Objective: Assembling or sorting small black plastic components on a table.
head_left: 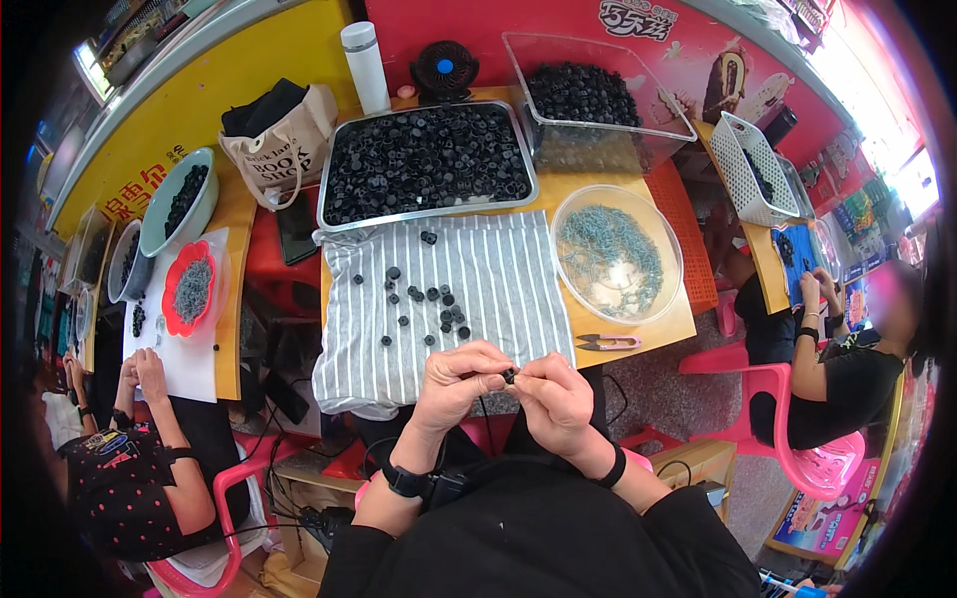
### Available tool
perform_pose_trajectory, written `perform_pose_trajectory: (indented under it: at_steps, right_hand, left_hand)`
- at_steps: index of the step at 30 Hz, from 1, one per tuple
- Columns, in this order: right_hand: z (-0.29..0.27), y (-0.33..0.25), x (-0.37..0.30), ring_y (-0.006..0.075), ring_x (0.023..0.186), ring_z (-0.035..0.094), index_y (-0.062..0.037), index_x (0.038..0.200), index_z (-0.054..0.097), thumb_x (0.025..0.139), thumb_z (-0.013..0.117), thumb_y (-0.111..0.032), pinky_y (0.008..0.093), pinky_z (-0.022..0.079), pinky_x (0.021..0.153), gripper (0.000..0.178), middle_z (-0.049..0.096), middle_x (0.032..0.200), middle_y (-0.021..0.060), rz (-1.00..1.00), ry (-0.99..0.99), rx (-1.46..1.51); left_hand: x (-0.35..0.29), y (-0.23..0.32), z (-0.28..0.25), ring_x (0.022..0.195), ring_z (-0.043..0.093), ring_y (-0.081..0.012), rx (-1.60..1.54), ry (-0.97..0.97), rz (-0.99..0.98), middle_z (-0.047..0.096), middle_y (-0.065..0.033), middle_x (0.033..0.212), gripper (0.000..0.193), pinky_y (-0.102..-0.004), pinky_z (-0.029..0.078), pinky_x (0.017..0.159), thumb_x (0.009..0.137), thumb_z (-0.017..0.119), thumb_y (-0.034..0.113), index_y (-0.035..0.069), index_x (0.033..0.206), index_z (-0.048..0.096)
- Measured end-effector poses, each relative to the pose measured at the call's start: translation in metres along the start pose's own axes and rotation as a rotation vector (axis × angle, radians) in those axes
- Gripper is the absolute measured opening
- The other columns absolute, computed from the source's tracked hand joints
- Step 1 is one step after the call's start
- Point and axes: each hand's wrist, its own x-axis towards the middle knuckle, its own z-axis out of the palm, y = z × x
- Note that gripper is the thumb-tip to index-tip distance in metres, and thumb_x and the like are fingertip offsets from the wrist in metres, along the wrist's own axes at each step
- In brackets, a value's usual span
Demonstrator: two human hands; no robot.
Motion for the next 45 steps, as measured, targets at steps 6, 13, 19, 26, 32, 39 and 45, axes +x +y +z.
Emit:
perform_pose_trajectory:
  at_steps: [6,13,19,26,32,39,45]
  right_hand:
    - [0.001,0.002,-0.002,0.0232,0.065,0.059,-0.0005,0.084,0.064,0.068,0.077,0.006,0.0311,0.044,0.054,0.022,0.062,0.081,0.0095,-0.012,0.002,-0.015]
    - [0.004,0.005,0.0,0.0237,0.066,0.06,-0.0014,0.081,0.062,0.067,0.081,0.002,0.032,0.047,0.056,0.024,0.062,0.08,0.0096,0.036,0.029,0.025]
    - [0.0,0.015,0.001,0.0226,0.063,0.058,-0.0026,0.077,0.06,0.067,0.083,-0.001,0.0313,0.047,0.054,0.025,0.058,0.075,0.0083,0.144,-0.071,0.076]
    - [-0.002,0.027,0.004,0.0226,0.058,0.057,-0.0009,0.074,0.057,0.07,0.077,0.004,0.0312,0.046,0.051,0.022,0.056,0.073,0.0095,0.148,-0.183,0.142]
    - [-0.001,0.031,0.007,0.0245,0.059,0.06,0.0,0.072,0.056,0.07,0.07,0.011,0.0328,0.047,0.052,0.018,0.057,0.072,0.0102,0.086,-0.196,0.103]
    - [0.0,0.023,0.015,0.0267,0.068,0.064,0.0009,0.089,0.064,0.07,0.07,0.009,0.034,0.051,0.056,0.022,0.061,0.083,0.0129,0.163,-0.16,0.077]
    - [-0.009,0.014,0.028,0.0296,0.078,0.066,-0.0001,0.101,0.067,0.069,0.071,0.009,0.036,0.053,0.064,0.034,0.064,0.092,0.0145,0.0,-0.243,-0.054]
  left_hand:
    - [0.0,-0.002,0.002,0.091,0.065,-0.0174,-0.072,0.004,-0.014,0.068,-0.0125,0.099,0.021,-0.028,0.053,0.081,0.08,0.069,-0.012,-0.002,0.097,0.074]
    - [-0.002,-0.006,0.003,0.09,0.064,-0.0174,-0.188,0.022,-0.042,0.067,-0.0121,0.1,0.016,-0.0277,0.053,0.08,0.082,0.071,-0.006,-0.002,0.097,0.074]
    - [-0.003,-0.005,0.005,0.089,0.064,-0.0205,-0.257,0.057,-0.057,0.066,-0.0145,0.097,0.013,-0.0302,0.053,0.08,0.085,0.071,0.001,-0.004,0.097,0.073]
    - [-0.003,-0.007,0.006,0.09,0.064,-0.0194,-0.257,0.081,-0.068,0.064,-0.0126,0.098,0.011,-0.0303,0.053,0.081,0.087,0.07,0.002,-0.004,0.096,0.071]
    - [-0.007,-0.015,0.008,0.089,0.064,-0.0178,-0.307,0.133,-0.093,0.062,-0.011,0.1,0.009,-0.0298,0.055,0.08,0.091,0.065,0.001,-0.004,0.097,0.07]
    - [-0.002,-0.015,0.007,0.086,0.063,-0.014,-0.324,0.125,-0.093,0.065,-0.0088,0.099,0.014,-0.0273,0.052,0.076,0.093,0.062,-0.001,-0.003,0.104,0.069]
    - [0.002,-0.005,0.015,0.088,0.066,-0.0144,-0.399,0.183,-0.186,0.069,-0.0116,0.105,0.031,-0.0265,0.054,0.075,0.095,0.059,0.0,-0.002,0.125,0.059]
